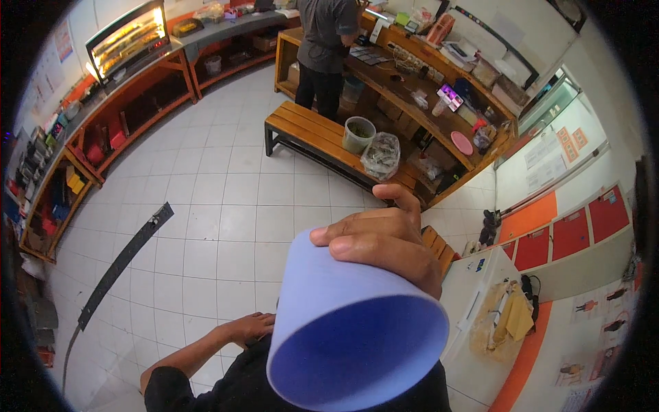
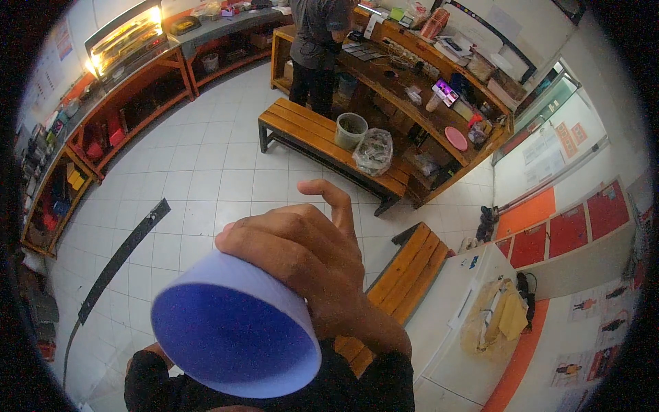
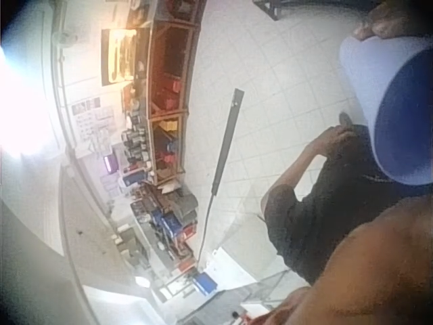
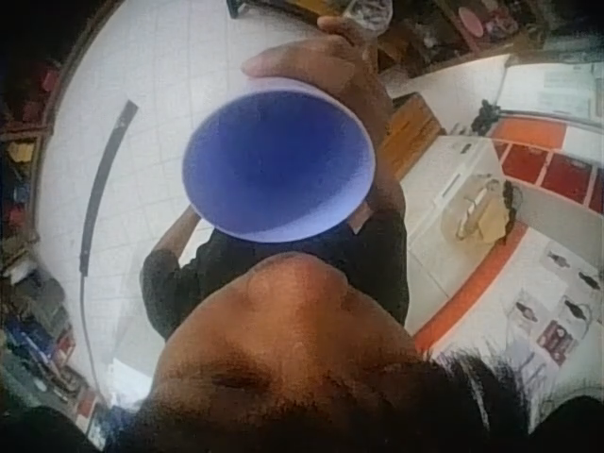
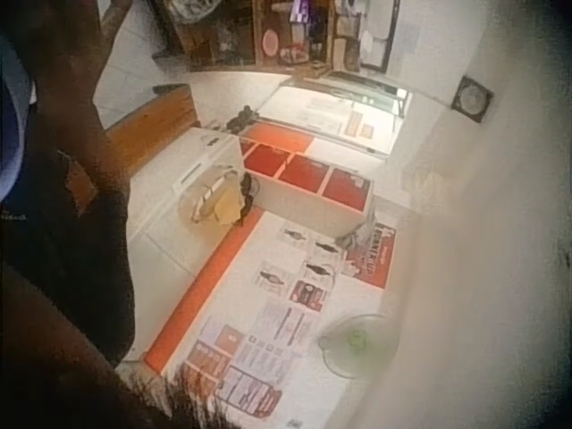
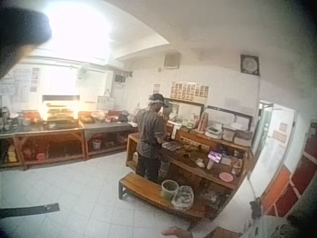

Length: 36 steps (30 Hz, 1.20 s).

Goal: Assembling cardboard food containers in a commercial kitchen packaging area.

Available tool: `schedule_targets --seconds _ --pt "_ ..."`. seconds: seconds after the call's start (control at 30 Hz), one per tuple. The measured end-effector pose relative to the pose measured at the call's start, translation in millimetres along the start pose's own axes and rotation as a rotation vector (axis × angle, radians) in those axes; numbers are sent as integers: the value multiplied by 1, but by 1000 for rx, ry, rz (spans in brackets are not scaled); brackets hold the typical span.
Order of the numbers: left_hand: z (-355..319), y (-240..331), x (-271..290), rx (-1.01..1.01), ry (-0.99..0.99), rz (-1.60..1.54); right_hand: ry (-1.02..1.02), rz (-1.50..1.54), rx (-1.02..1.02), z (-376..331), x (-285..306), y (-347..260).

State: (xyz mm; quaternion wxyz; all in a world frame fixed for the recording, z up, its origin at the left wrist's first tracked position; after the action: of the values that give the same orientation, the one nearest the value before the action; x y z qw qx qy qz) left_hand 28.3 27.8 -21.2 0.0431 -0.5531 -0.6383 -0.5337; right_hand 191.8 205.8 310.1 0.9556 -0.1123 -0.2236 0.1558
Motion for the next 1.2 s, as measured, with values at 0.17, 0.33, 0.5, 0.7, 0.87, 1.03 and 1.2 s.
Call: schedule_targets --seconds 0.17,0.33,0.5,0.7,0.87,1.03,1.2 --pt "10 -1 -5 3 -29 -49 56 -70 -16 2 5 -5" --pt "8 10 14 -11 -61 -53 54 -197 32 6 13 -9" --pt "7 21 32 -33 -56 -90 -1 -271 -23 7 25 -15" --pt "11 22 32 -52 -13 -97 10 -386 -63 12 28 -21" --pt "11 20 35 -12 -77 -115 66 -430 -93 17 31 -25" --pt "15 20 37 -33 -34 -75 67 -438 -64 20 32 -29" --pt "14 19 38 -24 -76 -146 62 -429 -42 23 33 -28"
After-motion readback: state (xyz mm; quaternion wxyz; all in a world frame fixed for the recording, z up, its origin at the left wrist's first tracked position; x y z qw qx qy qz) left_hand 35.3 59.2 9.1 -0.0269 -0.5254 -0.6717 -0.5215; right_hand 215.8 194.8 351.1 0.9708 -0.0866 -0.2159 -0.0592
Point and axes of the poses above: each hand's wrist, its own z-axis towards the middle knuckle, its own x-axis out of the back of the hand, y = z × x, the point moved 2 cm from there along z, towards the middle knuckle, and after that the axes turned 11 degrees about x, right-handed, at the moved point
